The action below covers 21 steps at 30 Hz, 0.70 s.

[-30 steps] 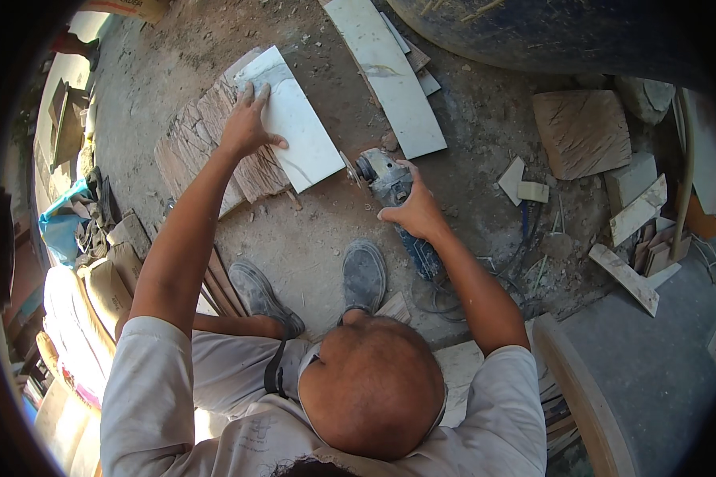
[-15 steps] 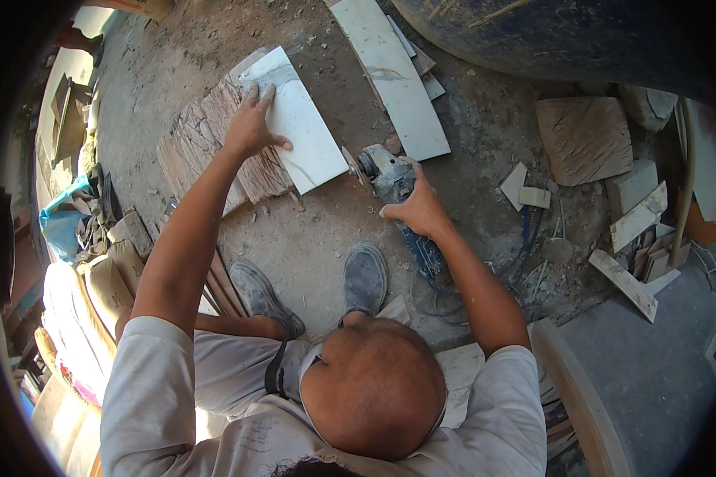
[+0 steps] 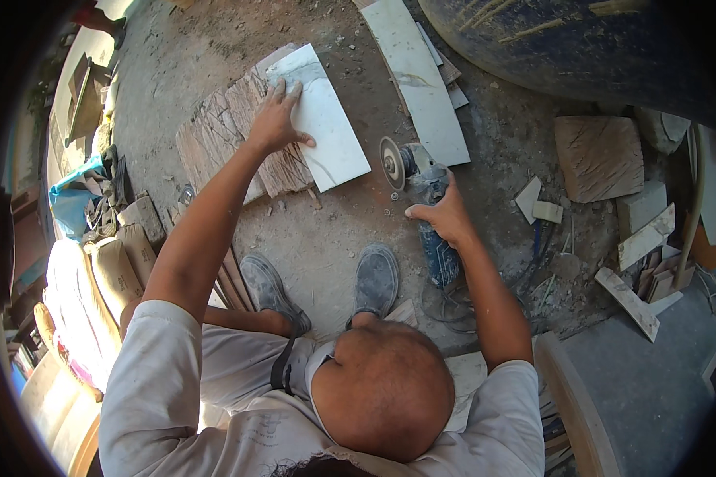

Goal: The person holds a tile, grinds its edge using an angle grinder, and holds up the cut tile piece.

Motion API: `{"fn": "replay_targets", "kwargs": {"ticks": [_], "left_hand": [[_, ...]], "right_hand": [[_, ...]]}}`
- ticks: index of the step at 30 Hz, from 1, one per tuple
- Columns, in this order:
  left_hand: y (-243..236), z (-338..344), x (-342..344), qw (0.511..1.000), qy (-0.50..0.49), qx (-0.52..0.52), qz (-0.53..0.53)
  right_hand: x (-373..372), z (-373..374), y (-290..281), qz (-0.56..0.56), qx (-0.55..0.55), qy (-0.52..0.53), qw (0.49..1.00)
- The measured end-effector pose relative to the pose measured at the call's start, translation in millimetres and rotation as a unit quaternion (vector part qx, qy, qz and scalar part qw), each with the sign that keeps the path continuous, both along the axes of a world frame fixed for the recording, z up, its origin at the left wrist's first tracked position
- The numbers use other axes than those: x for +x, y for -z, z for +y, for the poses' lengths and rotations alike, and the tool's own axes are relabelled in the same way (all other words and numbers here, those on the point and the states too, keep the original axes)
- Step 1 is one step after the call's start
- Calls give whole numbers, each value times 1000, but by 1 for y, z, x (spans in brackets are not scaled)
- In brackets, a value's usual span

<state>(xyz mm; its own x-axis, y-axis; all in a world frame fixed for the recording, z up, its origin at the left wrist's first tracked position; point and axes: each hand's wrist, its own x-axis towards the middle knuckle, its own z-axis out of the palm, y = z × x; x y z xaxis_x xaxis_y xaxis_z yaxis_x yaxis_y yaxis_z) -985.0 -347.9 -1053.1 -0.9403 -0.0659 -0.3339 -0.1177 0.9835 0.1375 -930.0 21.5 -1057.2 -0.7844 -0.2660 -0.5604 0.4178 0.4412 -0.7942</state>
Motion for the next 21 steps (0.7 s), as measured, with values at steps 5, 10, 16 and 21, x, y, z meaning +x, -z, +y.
{"fn": "replay_targets", "kwargs": {"ticks": [5,10,16,21], "left_hand": [[9,35,61,949,-203,147,190],[7,127,119,839,-452,268,143],[66,131,140,603,-674,420,77],[46,129,125,299,-612,731,45]], "right_hand": [[13,31,-21,-93,-124,98,983],[32,58,-27,-215,-248,229,916],[60,48,-5,-179,-352,289,872],[75,55,15,-146,-430,292,842]]}}
